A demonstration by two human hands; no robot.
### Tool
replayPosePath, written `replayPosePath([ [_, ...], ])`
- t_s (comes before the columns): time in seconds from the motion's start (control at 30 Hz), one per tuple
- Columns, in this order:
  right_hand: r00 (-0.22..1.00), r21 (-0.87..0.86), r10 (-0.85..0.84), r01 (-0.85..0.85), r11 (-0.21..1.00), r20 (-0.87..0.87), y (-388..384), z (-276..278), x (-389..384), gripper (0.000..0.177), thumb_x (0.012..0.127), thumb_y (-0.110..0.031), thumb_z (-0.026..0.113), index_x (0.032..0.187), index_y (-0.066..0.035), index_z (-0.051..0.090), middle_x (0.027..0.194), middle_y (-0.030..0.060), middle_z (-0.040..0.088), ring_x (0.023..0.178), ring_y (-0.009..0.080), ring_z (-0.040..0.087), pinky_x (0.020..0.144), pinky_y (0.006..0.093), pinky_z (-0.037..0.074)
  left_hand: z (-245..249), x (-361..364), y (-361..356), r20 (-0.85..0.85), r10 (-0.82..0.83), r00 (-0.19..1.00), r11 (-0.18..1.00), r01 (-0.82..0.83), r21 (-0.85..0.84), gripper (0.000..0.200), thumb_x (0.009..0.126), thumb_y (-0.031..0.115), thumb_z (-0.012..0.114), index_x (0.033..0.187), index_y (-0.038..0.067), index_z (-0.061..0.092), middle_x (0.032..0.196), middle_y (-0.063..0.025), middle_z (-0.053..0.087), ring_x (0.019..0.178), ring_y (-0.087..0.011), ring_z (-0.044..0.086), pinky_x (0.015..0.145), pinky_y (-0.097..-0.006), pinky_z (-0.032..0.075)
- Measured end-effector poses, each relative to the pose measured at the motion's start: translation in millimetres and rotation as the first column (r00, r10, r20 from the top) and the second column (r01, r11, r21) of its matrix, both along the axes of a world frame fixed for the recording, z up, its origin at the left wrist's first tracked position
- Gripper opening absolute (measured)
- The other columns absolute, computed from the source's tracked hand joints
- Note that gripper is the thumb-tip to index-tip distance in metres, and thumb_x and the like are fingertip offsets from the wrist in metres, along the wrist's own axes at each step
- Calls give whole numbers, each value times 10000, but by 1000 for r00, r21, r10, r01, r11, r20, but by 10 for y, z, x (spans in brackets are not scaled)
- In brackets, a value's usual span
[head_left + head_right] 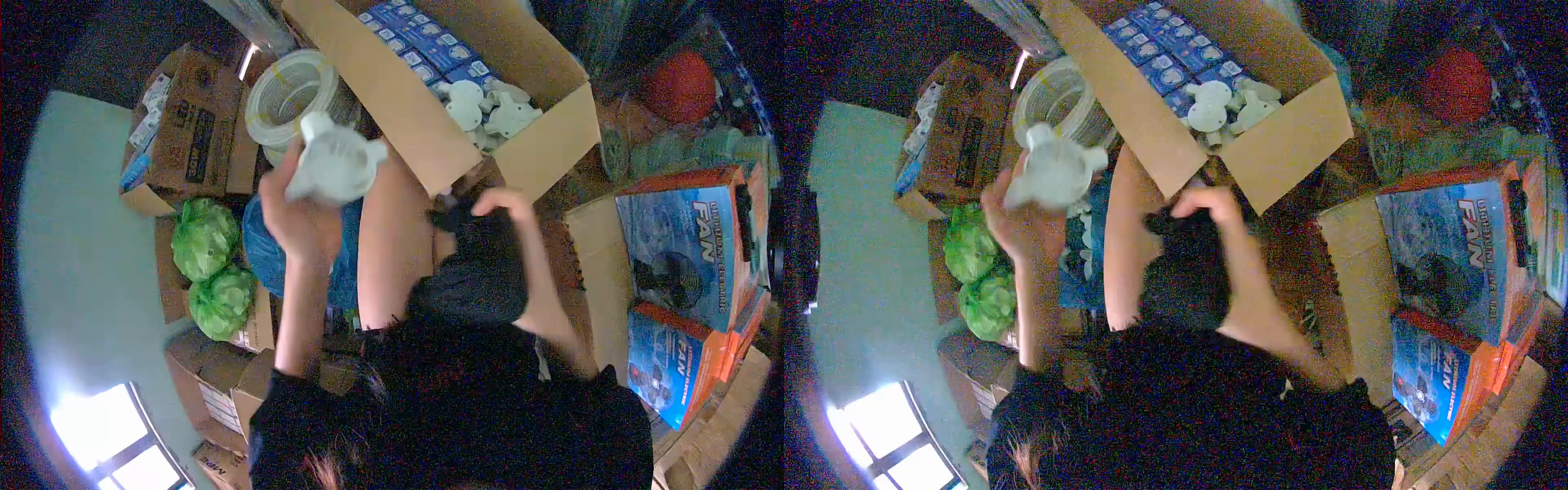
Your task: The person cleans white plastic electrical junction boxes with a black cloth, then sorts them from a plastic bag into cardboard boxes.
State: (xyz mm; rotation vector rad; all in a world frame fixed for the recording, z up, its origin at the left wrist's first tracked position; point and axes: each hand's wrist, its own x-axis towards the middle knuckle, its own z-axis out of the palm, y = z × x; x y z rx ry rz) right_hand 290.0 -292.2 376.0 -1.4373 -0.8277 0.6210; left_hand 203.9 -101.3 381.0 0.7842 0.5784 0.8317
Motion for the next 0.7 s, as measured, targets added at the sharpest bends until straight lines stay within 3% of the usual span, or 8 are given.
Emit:
replayPosePath([
  [0.1,985,25,-117,121,992,-125,-263,-175,192,548,582,-67,689,1030,-85,375,879,35,439,766,121,472,685,240,408,51,529,206,-264,-167,950,837,278,472,620,723,262,555,1239,17,314,1096,-106,485,987,-248,519,822,-376,447],
  [0.23,923,-105,-252,231,967,-292,-506,-225,250,513,596,-48,650,1023,-70,366,899,40,436,768,118,480,690,234,416,122,1662,497,-591,-244,769,55,620,783,677,628,278,681,1191,62,373,1021,-136,533,924,-271,544,748,-371,471],
  [0.27,936,-141,-272,245,959,-224,-540,-191,233,511,590,-61,651,1019,-68,374,886,32,419,770,109,453,702,225,397,-16,1986,578,-656,-182,732,-231,617,752,692,606,297,702,1183,81,387,1016,-149,542,901,-281,552,732,-370,473],
  [0.37,930,-176,-254,305,936,264,-631,-11,237,497,593,-71,650,1013,-65,384,882,26,417,783,101,429,712,217,373,-403,2489,524,-968,-33,248,-237,939,249,616,575,399,726,1051,67,517,1026,-168,558,839,-311,578,708,-374,478],
  [0.43,948,-167,-317,308,937,-31,-706,-87,152,484,599,-75,647,1009,-66,391,852,14,415,791,97,413,713,213,354,-545,2662,468,-989,59,-136,-150,978,-144,607,573,415,724,1029,55,548,1039,-173,559,852,-316,578,712,-379,476],
  [0.53,941,-196,-319,293,936,-114,-832,-208,138,499,594,-76,654,1017,-71,390,860,19,417,801,102,413,706,217,353,-527,2616,414,-995,83,-49,-85,995,-56,612,589,435,711,1035,40,567,1009,-164,583,836,-306,587,718,-373,473],
  [0.6,931,-183,-360,346,920,-52,-862,-202,185,467,621,-55,633,1018,-72,387,874,24,427,804,108,429,723,223,365,-202,2484,556,-958,124,257,-174,956,234,652,697,399,662,1217,77,436,1163,-164,484,1064,-262,488,806,-344,465],
  [0.7,792,-212,-566,527,823,-229,-859,-201,308,364,688,-87,594,1007,-70,418,884,36,468,830,133,468,771,251,390,57,1849,1138,-559,85,825,-105,566,818,418,804,265,566,1136,22,490,1061,-126,560,979,-224,537,818,-320,445],
])
